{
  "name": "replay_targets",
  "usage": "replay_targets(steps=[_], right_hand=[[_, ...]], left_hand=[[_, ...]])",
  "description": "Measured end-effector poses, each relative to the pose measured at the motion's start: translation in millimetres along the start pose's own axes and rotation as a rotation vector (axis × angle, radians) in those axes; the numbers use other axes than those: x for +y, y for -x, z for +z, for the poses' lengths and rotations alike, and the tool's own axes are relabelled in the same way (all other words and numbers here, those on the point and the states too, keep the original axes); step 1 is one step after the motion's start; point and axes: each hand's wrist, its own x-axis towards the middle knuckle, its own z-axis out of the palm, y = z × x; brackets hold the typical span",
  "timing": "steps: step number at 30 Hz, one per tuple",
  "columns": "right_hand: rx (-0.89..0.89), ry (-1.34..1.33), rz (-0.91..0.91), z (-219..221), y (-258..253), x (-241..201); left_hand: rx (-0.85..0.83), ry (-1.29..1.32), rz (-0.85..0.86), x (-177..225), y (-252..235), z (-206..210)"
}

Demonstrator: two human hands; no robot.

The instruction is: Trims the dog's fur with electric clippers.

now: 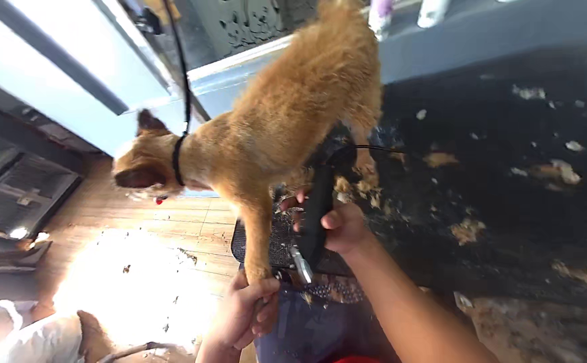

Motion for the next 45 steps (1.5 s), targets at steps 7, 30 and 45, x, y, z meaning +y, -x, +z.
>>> replay_targets(steps=[7, 30, 45], right_hand=[[-0.185, 0.327, 0.407, 37, 5, -22], [-0.37, 1.818, -0.146, 203, -133, -67], [-1.348, 2.609, 0.47, 189, -165, 21]], left_hand=[[-0.15, -0.537, 0.13, -7, -31, -8], [-0.38, 0.408, 0.29, -41, -114, 11], [-0.346, 0.371, 0.222, -65, -105, 11]])
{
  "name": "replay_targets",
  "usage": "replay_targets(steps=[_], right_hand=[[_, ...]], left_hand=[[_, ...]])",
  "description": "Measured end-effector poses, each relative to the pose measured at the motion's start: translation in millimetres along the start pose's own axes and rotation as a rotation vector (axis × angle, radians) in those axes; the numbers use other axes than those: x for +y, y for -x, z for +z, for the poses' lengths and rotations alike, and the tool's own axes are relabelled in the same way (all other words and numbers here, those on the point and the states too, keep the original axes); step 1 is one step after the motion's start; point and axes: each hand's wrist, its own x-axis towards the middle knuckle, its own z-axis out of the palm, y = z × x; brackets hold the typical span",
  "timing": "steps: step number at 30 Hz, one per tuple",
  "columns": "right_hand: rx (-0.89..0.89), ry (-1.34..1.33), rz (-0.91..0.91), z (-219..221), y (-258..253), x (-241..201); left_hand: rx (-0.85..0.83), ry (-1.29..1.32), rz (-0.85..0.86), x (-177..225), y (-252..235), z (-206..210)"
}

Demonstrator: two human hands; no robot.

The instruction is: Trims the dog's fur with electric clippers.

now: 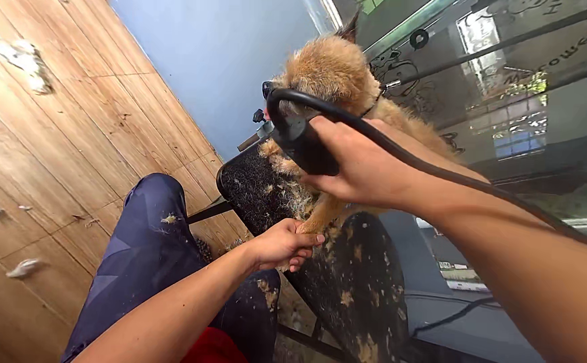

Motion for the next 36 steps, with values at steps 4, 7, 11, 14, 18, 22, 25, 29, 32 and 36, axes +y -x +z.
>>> replay_targets(steps=[4, 7, 11, 14, 18, 22, 25, 29, 32, 36], right_hand=[[-0.13, -0.096, 0.12, -9, 3, 1], [0.043, -0.304, 0.159, -27, 21, 7], [0.489, -0.314, -0.057, -24, 51, 17], [0.526, -0.237, -0.049, -4, 54, 22], [0.397, -0.204, -0.011, 13, 51, 17], [0.256, -0.201, 0.097, 27, 49, 15], [0.185, -0.249, 0.261, 31, 50, 16], [0.157, -0.581, 0.373, 29, 61, 17], [0.385, -0.854, 0.17, 22, 83, 19], [0.707, -0.656, -0.13, 21, 99, 37]], left_hand=[[0.004, -0.03, 0.003, 2, 1, 1], [-0.002, -0.023, 0.01, 2, 1, -1], [-0.019, -0.006, 0.008, 4, 2, -4], [-0.023, -0.002, -0.004, 1, 2, -3], [-0.017, -0.021, -0.009, -2, 0, -1], [0.014, -0.069, -0.014, -4, -1, 1], [0.027, -0.103, -0.02, -7, -3, 0], [0.029, -0.114, -0.025, -11, -4, 3], [0.008, -0.11, -0.019, -10, -5, 3], [-0.019, -0.091, -0.01, -10, -4, 4]])
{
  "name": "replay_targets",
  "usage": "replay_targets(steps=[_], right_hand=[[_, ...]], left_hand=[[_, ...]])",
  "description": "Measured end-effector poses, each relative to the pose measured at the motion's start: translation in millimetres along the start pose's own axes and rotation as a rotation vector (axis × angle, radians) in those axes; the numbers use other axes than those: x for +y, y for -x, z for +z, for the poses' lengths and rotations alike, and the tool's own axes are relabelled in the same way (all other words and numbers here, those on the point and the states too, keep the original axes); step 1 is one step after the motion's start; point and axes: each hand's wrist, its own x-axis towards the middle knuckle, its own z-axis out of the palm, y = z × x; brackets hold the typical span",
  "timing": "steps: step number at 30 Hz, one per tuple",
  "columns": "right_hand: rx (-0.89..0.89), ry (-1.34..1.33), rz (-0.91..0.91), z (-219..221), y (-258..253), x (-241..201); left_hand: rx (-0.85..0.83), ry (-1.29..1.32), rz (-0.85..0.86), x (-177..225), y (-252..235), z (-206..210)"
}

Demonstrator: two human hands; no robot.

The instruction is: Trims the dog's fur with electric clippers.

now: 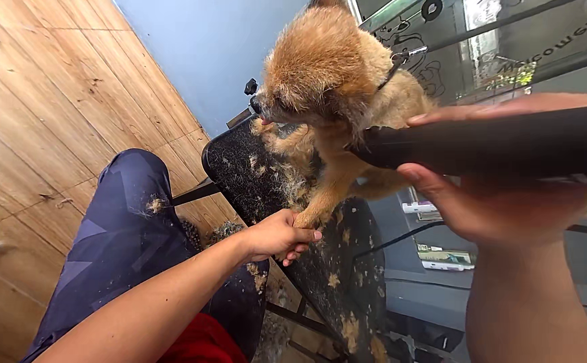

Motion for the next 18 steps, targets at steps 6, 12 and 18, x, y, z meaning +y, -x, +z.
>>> replay_targets(steps=[6, 12, 18], right_hand=[[-0.002, 0.025, 0.107, 11, 20, 12], [-0.028, 0.101, 0.414, 30, 28, 13], [-0.175, -0.153, 0.56, 31, 12, -1]], left_hand=[[-0.019, 0.038, -0.014, 2, 0, -2], [0.003, -0.024, -0.022, 3, -1, -5], [0.008, -0.009, -0.024, -4, -6, 3]])
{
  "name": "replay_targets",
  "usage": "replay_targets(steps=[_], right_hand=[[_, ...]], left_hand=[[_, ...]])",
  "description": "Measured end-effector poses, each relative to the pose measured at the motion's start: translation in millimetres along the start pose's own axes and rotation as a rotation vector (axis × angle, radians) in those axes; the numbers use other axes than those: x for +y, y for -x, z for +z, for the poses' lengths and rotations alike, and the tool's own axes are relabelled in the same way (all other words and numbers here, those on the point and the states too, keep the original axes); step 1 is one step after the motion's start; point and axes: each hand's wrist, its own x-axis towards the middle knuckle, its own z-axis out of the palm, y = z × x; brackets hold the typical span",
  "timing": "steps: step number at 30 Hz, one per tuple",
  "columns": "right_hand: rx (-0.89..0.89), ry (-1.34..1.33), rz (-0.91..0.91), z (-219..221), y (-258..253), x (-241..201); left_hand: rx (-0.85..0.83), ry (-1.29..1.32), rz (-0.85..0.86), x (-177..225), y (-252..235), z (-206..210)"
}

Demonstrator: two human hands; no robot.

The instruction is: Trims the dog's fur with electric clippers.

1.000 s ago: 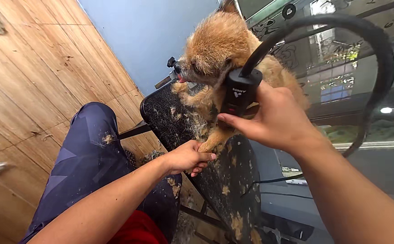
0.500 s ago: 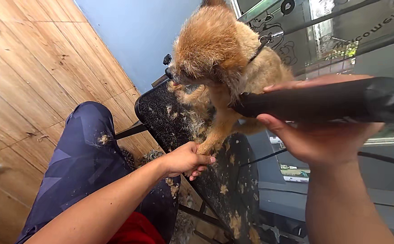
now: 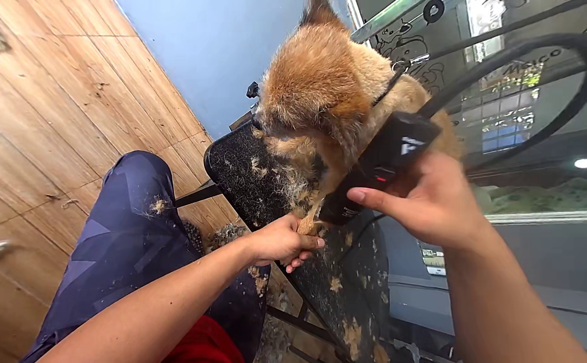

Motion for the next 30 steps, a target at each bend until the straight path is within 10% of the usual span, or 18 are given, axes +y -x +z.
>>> replay_targets(steps=[7, 14, 21, 30], right_hand=[[-0.077, 0.866, -0.468, 10, -59, -57], [-0.519, 1.318, -0.158, 73, -89, -75], [-0.617, 1.271, 0.136, 84, -108, -75], [-0.59, 1.306, -0.113, 89, -125, -76]], left_hand=[[-0.013, 0.056, 0.028, -10, -7, 23], [0.045, -0.009, 0.038, -4, 1, 29], [0.082, 0.049, 0.033, -15, -4, 23], [0.109, 0.023, 0.034, -21, 4, 25]])
